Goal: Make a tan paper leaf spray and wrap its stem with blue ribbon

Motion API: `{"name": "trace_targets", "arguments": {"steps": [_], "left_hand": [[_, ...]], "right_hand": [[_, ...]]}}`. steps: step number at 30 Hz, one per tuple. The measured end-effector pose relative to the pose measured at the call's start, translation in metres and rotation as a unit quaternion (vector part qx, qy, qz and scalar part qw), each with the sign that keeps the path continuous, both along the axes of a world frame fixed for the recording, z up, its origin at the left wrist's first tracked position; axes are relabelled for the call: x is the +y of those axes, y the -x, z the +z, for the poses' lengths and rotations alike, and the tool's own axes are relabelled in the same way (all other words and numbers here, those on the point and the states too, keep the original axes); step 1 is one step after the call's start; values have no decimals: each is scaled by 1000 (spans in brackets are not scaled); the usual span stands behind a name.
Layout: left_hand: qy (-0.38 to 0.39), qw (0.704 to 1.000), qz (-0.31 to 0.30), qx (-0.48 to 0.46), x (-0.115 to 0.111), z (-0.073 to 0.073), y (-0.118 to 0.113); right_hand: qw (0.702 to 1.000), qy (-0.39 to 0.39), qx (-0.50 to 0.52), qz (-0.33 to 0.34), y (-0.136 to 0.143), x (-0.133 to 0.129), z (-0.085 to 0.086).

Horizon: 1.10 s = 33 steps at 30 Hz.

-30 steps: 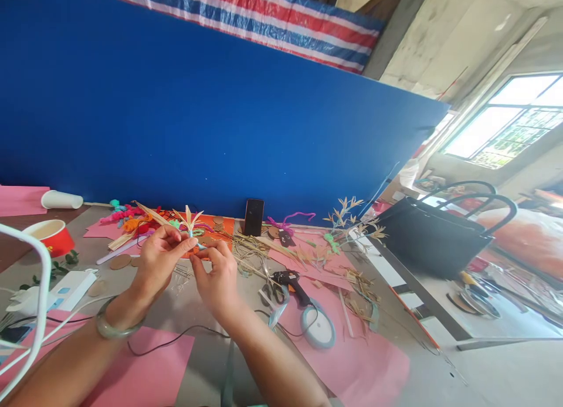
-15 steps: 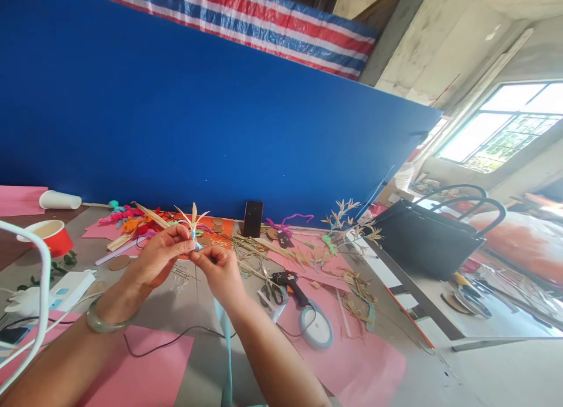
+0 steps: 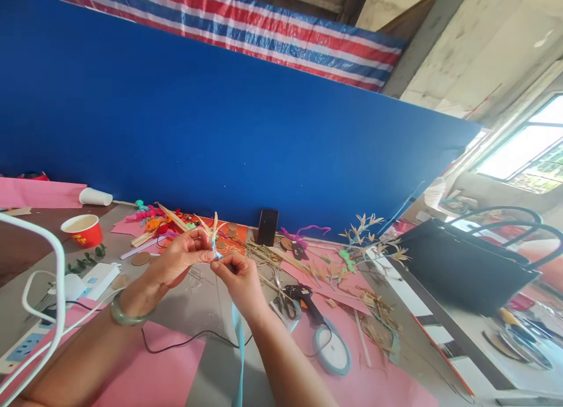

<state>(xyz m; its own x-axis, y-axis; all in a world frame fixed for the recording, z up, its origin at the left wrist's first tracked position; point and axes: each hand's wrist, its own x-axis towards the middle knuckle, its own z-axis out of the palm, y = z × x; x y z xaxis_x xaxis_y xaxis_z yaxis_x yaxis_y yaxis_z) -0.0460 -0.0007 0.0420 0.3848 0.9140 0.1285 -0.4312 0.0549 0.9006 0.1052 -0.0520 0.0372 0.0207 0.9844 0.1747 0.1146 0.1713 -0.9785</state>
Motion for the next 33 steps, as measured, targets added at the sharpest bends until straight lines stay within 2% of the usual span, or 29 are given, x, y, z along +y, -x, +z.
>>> {"name": "trace_targets", "arguments": {"steps": [6, 12, 15, 20, 22, 27, 33], "left_hand": [[11, 1000, 14, 3, -4, -1, -3], [-18, 999, 40, 22, -4, 1, -5], [-30, 998, 27, 48, -5, 1, -6], [-52, 994, 32, 86, -4, -2, -8], [-65, 993, 43, 91, -2, -6, -9], [-108, 984, 62, 130, 5, -18, -8], [-129, 977, 58, 157, 6, -22, -6]], "right_hand": [[1000, -19, -21, 3, -1, -6, 3], [998, -35, 7, -44, -6, -4, 5], [998, -33, -43, -29, -10, -1, 7], [987, -76, -141, -18, -16, 4, 10], [987, -69, -146, -11, -17, 6, 10], [994, 5, -87, 59, -19, 12, 14], [990, 3, -137, 31, -20, 12, 20]]}}
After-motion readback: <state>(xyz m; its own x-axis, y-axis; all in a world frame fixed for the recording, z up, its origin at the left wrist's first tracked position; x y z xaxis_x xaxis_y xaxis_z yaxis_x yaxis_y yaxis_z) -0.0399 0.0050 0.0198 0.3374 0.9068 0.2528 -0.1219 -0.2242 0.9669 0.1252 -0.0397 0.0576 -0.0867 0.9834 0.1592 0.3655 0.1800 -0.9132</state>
